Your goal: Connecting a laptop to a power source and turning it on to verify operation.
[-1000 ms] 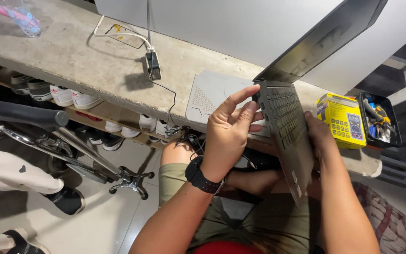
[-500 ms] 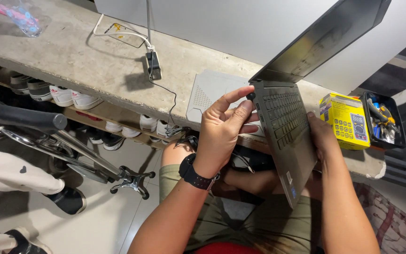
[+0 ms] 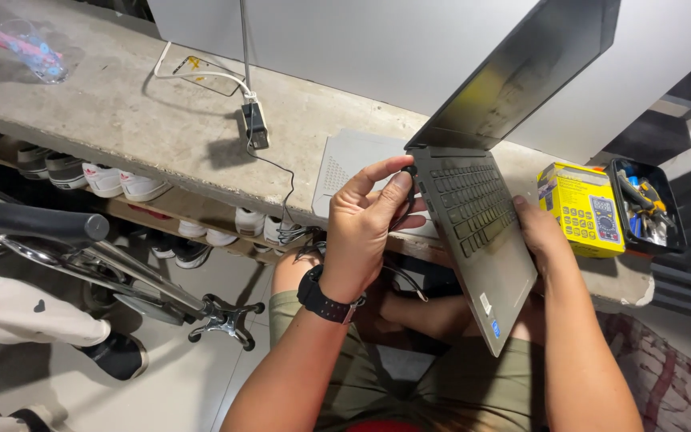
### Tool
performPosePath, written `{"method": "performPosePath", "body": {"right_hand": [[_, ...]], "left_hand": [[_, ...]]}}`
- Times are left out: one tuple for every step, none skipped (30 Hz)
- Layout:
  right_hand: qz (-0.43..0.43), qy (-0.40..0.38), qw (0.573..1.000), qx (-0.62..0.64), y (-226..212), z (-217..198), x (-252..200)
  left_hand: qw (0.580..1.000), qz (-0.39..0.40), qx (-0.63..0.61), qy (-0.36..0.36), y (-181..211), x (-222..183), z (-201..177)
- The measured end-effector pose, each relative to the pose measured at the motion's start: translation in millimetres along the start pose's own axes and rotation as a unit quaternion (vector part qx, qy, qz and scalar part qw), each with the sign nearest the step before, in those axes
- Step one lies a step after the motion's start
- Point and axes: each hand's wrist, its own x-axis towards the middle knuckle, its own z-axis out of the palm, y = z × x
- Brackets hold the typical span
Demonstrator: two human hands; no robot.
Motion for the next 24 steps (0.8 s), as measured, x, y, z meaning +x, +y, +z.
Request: {"method": "performPosePath", "body": {"right_hand": [[0.0,0.0,1.0,0.001,12,1,12],[-0.02,-0.006,1.0,-0.01,24,3,24],[-0.04,-0.012,0.999,-0.021,36,4,37],[-0.04,-0.011,0.999,-0.02,37,4,38],[-0.041,-0.011,0.999,-0.016,37,4,38],[-0.042,-0.011,0.999,-0.012,38,4,38],[-0.042,-0.011,0.999,-0.012,38,4,38],[-0.043,-0.011,0.999,-0.007,39,4,37],[-0.043,-0.012,0.999,-0.002,40,4,37],[-0.043,-0.012,0.999,-0.002,41,5,36],[-0.044,-0.012,0.999,0.003,41,5,35],[-0.044,-0.013,0.999,0.009,42,5,34],[-0.044,-0.013,0.999,0.009,43,5,34],[-0.044,-0.013,0.999,0.014,43,5,34],[-0.045,-0.013,0.999,0.019,44,5,33],[-0.044,-0.012,0.999,0.019,49,5,38],[-0.045,-0.013,0.999,0.021,54,6,42],[-0.045,-0.015,0.999,0.022,59,6,47],[-0.045,-0.014,0.999,0.022,59,6,47],[-0.03,-0.015,0.999,0.033,59,6,47],[-0.016,-0.017,0.999,0.043,59,5,47],[-0.016,-0.017,0.999,0.043,56,5,43],[-0.015,-0.016,0.999,0.044,53,5,40],[-0.015,-0.015,0.999,0.044,51,4,36]], "left_hand": [[1.0,0.0,0.0,0.0,0,0,-1],[1.0,-0.003,-0.003,0.003,-1,1,-1],[1.0,-0.006,-0.007,0.006,-1,1,-2],[1.0,-0.006,-0.007,0.006,-1,2,-3],[1.0,-0.008,-0.008,0.008,-1,2,-3],[1.0,-0.01,-0.009,0.01,-1,3,-4],[1.0,-0.01,-0.009,0.01,-2,4,-5],[1.0,-0.01,-0.013,0.011,-3,5,-6],[1.0,-0.01,-0.017,0.012,-3,6,-7],[1.0,-0.01,-0.017,0.012,-3,6,-7],[1.0,-0.01,-0.017,0.012,-3,6,-7],[1.0,-0.009,-0.017,0.013,-2,6,-6],[1.0,-0.01,-0.017,0.013,-2,6,-7],[1.0,-0.011,-0.018,0.013,-2,7,-7],[1.0,-0.013,-0.019,0.013,-2,8,-7],[1.0,-0.013,-0.019,0.013,-2,8,-7],[1.0,-0.015,-0.022,0.015,-1,8,-8],[0.999,-0.018,-0.024,0.017,-1,9,-8],[0.999,-0.018,-0.024,0.017,-1,10,-9],[0.999,-0.018,-0.026,0.018,-1,10,-10],[0.999,-0.018,-0.028,0.02,-1,11,-11],[0.999,-0.018,-0.028,0.02,0,11,-11],[0.999,-0.021,-0.029,0.023,0,11,-11],[0.999,-0.024,-0.029,0.025,1,12,-12]]}}
